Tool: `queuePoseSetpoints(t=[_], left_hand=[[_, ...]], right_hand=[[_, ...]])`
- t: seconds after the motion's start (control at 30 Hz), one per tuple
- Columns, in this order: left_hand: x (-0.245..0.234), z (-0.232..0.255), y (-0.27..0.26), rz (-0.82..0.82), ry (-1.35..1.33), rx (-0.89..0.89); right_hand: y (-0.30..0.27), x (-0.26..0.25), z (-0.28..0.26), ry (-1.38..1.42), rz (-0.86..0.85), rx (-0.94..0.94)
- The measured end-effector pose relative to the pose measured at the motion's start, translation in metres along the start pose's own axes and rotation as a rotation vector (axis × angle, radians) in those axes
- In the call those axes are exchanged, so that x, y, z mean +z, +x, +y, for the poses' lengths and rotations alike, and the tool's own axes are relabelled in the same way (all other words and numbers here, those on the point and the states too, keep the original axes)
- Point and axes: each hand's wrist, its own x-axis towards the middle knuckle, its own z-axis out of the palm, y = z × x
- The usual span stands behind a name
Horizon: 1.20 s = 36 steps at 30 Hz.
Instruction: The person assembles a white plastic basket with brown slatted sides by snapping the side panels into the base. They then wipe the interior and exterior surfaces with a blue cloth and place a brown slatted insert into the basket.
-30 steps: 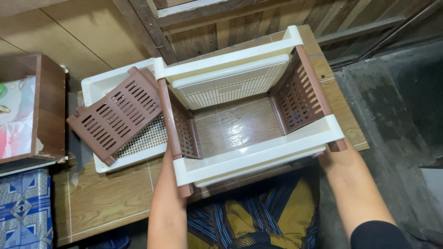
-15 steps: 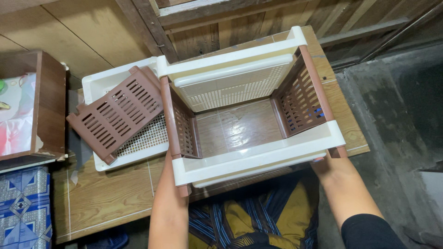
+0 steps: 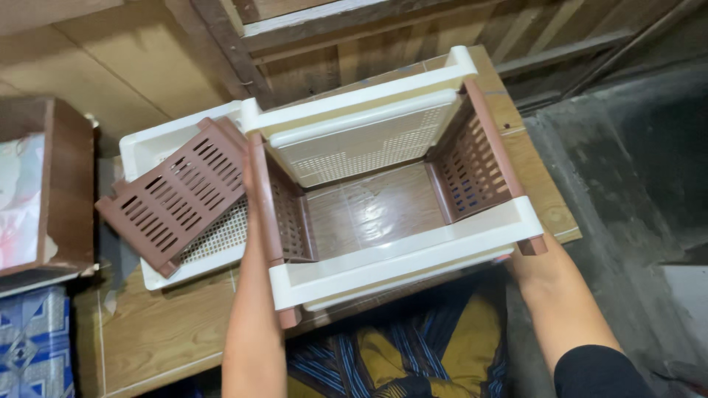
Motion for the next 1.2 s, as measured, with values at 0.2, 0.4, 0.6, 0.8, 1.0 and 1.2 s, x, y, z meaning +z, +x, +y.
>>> queuePoseSetpoints(t=[0.2, 0.4, 0.6, 0.8, 1.0, 1.2], left_hand=[[0.051, 0.118, 0.016, -0.223, -0.178, 0.123], [0.119, 0.222, 0.03, -0.308, 0.797, 0.395], [0.209, 0.21, 0.042, -0.64, 1.307, 0.611], [0.221, 0.193, 0.058, -0.796, 1.349, 0.188], [0.21, 0.194, 0.056, -0.809, 1.263, 0.308], [0.215, 0.198, 0.051, -0.829, 1.3, 0.314]], right_hand=[[0.026, 0.016, -0.047, -0.034, -0.214, -0.174], [0.017, 0.035, -0.085, -0.316, -0.312, -0.151], [0.026, 0.029, -0.083, -0.473, -0.269, -0.191], [0.032, 0.019, -0.072, -0.438, -0.243, -0.204], [0.033, 0.02, -0.067, -0.354, -0.257, -0.198], [0.028, 0.035, -0.078, -0.425, -0.17, -0.182]])
